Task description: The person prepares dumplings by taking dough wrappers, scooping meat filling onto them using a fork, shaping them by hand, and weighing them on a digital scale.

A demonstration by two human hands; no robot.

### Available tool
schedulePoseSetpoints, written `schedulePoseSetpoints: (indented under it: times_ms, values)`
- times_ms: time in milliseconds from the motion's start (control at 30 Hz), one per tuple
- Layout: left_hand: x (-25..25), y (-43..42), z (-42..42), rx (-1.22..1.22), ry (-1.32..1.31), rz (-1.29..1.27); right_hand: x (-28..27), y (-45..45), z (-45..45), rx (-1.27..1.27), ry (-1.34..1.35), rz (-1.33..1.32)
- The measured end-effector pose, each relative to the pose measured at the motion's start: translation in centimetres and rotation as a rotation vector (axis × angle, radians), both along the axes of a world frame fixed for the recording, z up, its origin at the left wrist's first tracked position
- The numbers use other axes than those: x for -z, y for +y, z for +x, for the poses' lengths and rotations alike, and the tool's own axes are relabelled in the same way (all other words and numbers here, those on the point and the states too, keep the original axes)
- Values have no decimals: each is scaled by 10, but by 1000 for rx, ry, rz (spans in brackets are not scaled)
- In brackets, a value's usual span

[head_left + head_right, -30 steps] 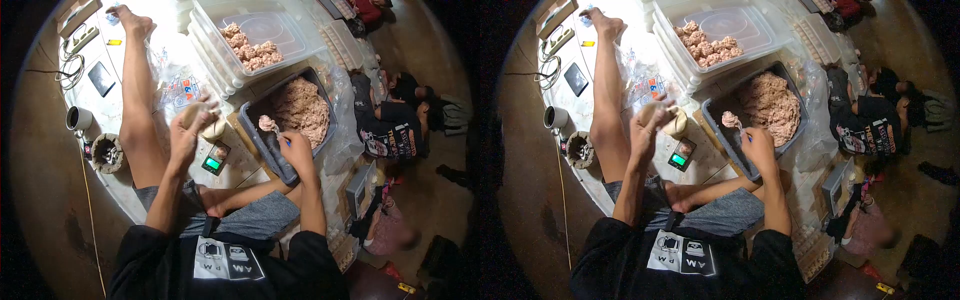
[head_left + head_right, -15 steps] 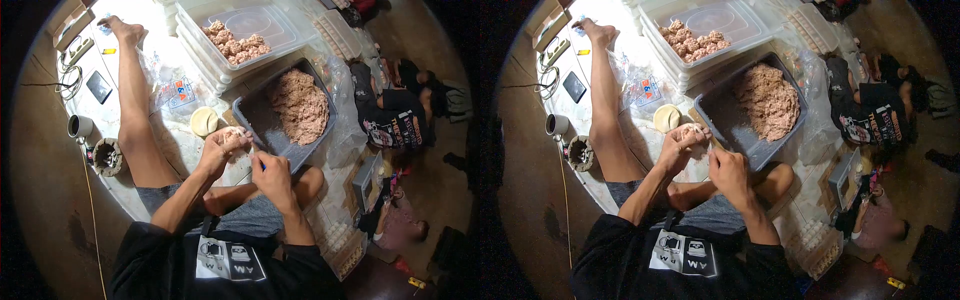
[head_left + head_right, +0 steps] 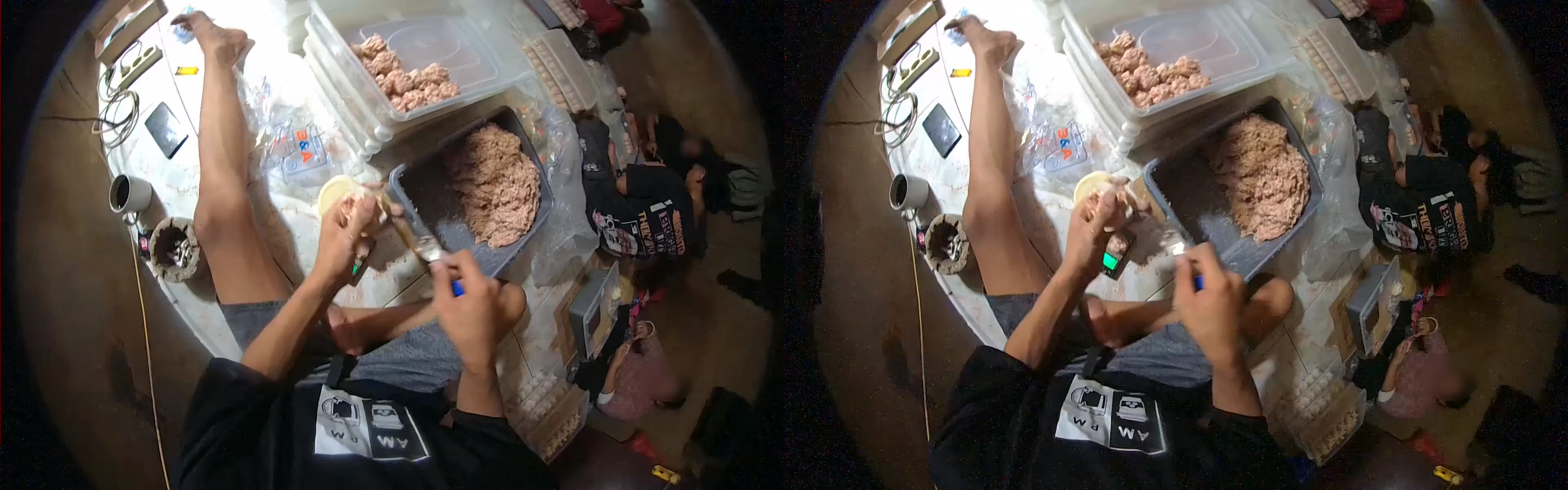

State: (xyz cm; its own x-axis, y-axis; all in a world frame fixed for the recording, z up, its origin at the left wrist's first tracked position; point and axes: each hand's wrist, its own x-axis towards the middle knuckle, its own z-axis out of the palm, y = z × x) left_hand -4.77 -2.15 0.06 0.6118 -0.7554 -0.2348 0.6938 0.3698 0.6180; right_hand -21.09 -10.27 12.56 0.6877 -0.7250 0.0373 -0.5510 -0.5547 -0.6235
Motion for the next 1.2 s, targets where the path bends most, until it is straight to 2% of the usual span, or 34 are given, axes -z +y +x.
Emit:
schedulePoseSetpoints:
  times_ms: [33,67,100,167,200,267,333,367,433,467,500,533,633,667,700,767,867,933,1033,1100,1133,1200]
  values:
    - [1,5,3,-6,-61,60,-14,0,-2,79,2,64]
    - [12,2,4,-38,-137,-1,-23,-1,-4,76,-13,58]
    - [6,-1,3,-18,-44,-15,-29,-2,-6,68,-29,46]
    - [-7,-4,-10,23,151,-29,-5,3,-9,46,-133,71]
    - [-5,-7,-17,82,324,-62,-7,10,2,-41,-85,-36]
    - [-4,-3,-15,137,384,-43,32,2,6,-127,13,28]
    - [1,-1,-10,149,467,-24,27,-1,5,-121,76,44]
    - [2,4,-5,56,458,7,14,-3,3,-117,64,26]
    - [-35,4,3,-26,418,142,8,3,0,-110,8,16]
    - [-29,1,0,58,345,49,12,6,5,-130,-45,7]
    - [-25,-6,-8,113,446,-89,15,6,11,-157,-100,-5]
    - [-20,-7,-12,76,419,-31,33,0,12,-190,47,1]
    - [-4,9,12,-29,367,89,25,-21,3,-139,223,-47]
    - [1,18,24,-79,246,68,25,-34,-2,-64,200,-57]
    - [-24,16,32,-193,257,171,27,-50,-2,61,240,-55]
    - [-26,22,43,-151,135,164,51,-90,-8,111,317,-119]
    - [10,12,31,9,157,-7,121,-149,3,77,479,-185]
    - [3,8,15,115,221,-38,153,-173,21,81,630,-168]
    - [-5,12,15,213,275,-21,187,-168,27,167,497,-378]
    - [-10,14,19,199,304,25,190,-172,22,169,574,-272]
    - [-5,14,24,194,293,-78,181,-178,17,129,636,-216]
    - [-3,15,27,135,216,-41,157,-184,15,129,821,-106]
